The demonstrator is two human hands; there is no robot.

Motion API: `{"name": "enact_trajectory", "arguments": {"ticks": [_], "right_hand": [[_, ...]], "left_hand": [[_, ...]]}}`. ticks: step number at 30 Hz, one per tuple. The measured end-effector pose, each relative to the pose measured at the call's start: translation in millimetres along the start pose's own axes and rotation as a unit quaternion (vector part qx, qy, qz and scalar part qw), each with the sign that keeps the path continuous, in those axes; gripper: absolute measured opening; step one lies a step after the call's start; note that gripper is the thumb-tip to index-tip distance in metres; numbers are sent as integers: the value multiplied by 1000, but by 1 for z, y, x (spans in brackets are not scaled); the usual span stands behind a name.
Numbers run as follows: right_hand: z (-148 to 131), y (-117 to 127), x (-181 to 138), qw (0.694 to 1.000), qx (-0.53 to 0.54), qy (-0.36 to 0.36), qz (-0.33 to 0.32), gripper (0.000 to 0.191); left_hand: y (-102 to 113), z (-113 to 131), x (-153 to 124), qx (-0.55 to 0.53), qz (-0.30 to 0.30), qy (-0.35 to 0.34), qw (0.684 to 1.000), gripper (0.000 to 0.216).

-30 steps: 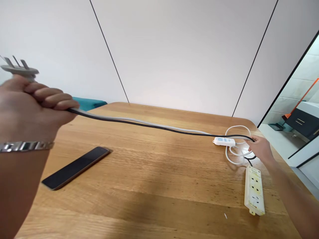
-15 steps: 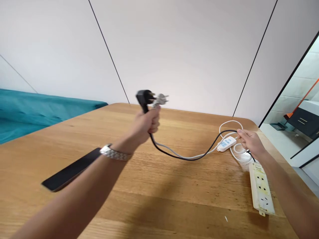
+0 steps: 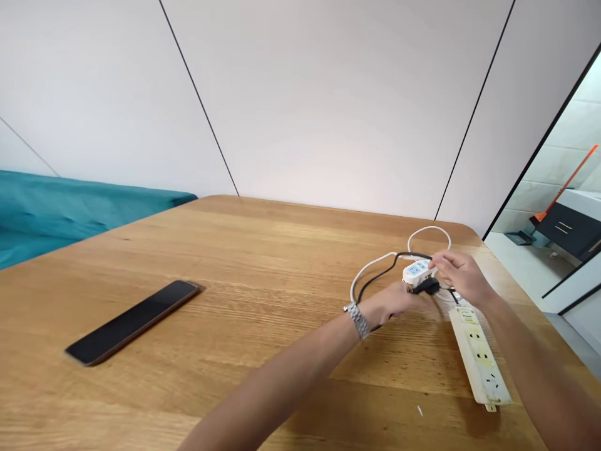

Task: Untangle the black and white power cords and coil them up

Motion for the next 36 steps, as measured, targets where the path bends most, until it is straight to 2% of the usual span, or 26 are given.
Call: {"name": "enact_trajectory", "arguments": {"ticks": [2,5,9,11,13,15,19,21,25,27,29,31,33,36], "right_hand": [[4,-4,-10,998,-55,34,-3,46],[19,-14,-24,996,-72,46,-22,43],[43,-32,-35,993,-11,-34,-117,51],[49,-36,-34,990,45,-96,-93,57],[50,-34,-30,985,100,-143,-11,58],[48,-34,-27,978,130,-156,45,55],[42,-46,-23,976,155,-152,29,50],[42,-50,-21,972,168,-147,75,50],[37,-43,-19,949,203,-31,238,48],[31,-41,-20,953,199,12,228,45],[25,-45,-21,979,130,32,153,45],[19,-52,-23,994,-3,64,93,45],[16,-58,-22,980,-135,104,107,43],[18,-60,-16,941,-248,128,191,41]], "left_hand": [[2,3,14,-119,-16,-15,993,37],[6,14,21,-282,-30,-58,957,49],[3,14,20,-405,74,-46,910,53],[-2,10,19,-404,115,-50,906,50],[-5,6,17,-352,142,-79,922,46],[-8,0,14,-280,155,-100,942,46],[-14,-12,12,-249,131,-87,956,44],[-15,-19,14,-241,120,-69,961,37],[-2,-28,18,-28,175,-67,982,27],[6,-30,20,73,194,-71,976,26],[8,-32,22,127,201,-78,968,20],[4,-32,21,186,203,-93,957,15],[-5,-33,18,240,198,-104,945,13],[-19,-33,10,295,184,-112,931,18]]}}
Point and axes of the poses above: each hand's wrist, its own x-axis towards the middle knuckle, its own y-axis out of the back of the hand, z = x × y, the point moved 3 cm from there along x, towards the middle knuckle, and after that the axes turned 8 degrees about z, right-handed, at the moved point
